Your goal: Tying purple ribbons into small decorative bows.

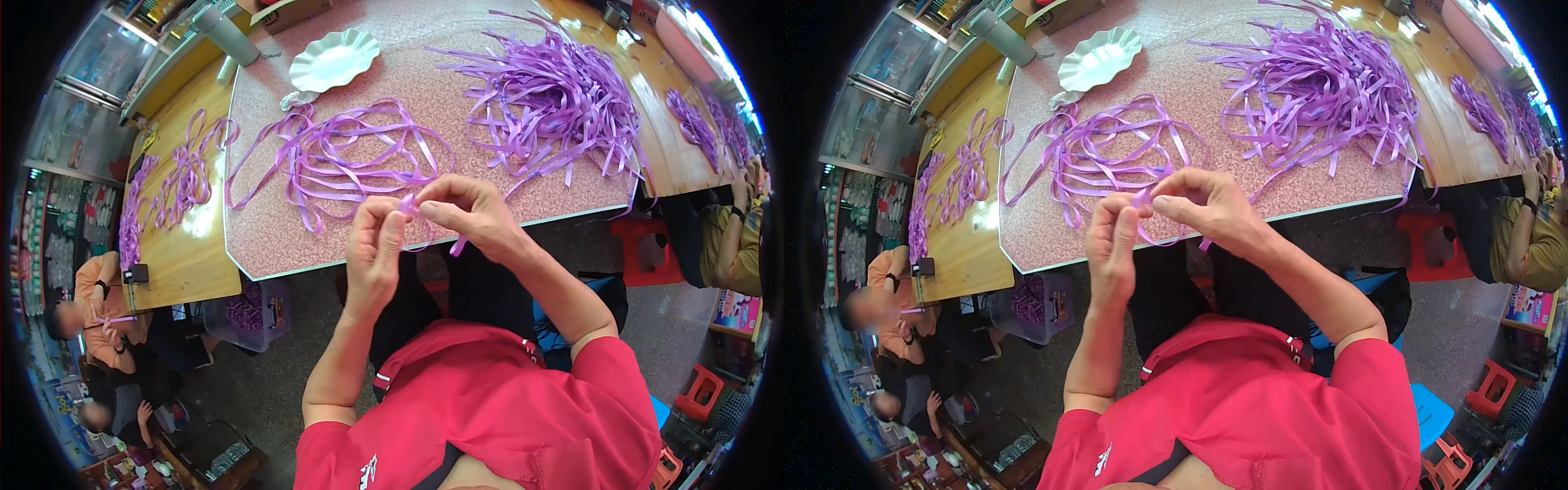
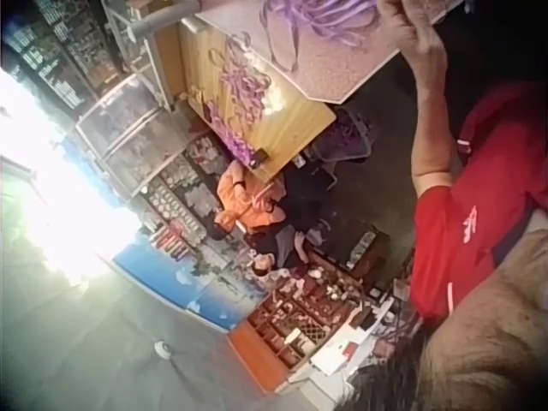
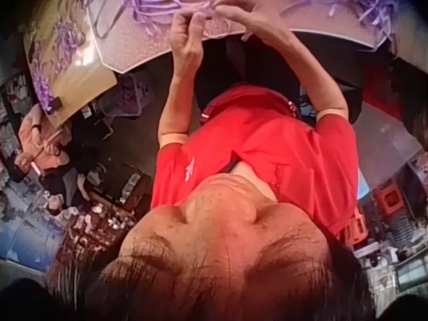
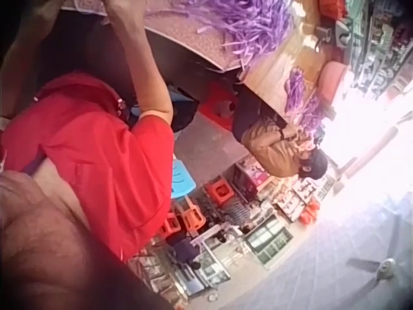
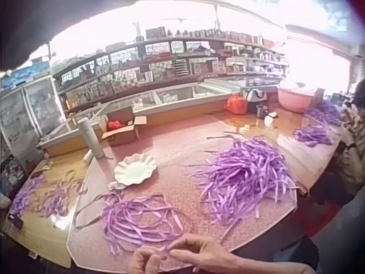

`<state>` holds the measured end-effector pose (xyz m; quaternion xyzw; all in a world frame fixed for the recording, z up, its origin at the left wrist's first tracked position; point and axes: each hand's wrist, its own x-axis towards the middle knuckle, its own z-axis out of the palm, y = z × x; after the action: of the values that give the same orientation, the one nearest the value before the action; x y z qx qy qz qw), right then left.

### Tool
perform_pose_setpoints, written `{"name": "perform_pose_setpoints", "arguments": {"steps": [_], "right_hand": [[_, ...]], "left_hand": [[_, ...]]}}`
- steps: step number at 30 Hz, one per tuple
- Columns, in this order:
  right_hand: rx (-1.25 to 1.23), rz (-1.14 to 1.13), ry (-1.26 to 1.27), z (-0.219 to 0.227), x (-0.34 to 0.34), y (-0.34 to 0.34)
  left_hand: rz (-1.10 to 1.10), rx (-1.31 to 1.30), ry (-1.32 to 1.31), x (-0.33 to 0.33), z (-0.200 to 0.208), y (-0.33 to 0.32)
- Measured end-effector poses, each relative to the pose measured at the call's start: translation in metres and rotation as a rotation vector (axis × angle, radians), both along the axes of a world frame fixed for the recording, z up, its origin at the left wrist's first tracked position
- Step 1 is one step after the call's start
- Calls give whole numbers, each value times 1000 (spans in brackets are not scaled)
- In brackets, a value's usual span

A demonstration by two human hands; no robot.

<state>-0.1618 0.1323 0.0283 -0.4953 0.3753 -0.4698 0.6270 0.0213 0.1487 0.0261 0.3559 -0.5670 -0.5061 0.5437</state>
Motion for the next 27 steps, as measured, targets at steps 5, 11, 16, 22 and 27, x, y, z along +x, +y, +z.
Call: {"name": "perform_pose_setpoints", "arguments": {"steps": [5, 11, 16, 22, 27], "right_hand": [[-98, -44, 286, 20, -29, -11], [-706, -111, 605, 23, -21, -18], [-397, 67, 174, 16, 8, -10], [-69, 73, 200, 17, 12, -2], [-172, 6, 265, 14, 13, -2]], "left_hand": [[-110, 128, 34, 19, 7, -7], [-123, 123, -107, 20, 16, -13], [-91, 4, -215, 22, 20, -16], [-110, 50, -266, 31, 19, -15], [102, -528, -705, 28, 33, -21]]}}
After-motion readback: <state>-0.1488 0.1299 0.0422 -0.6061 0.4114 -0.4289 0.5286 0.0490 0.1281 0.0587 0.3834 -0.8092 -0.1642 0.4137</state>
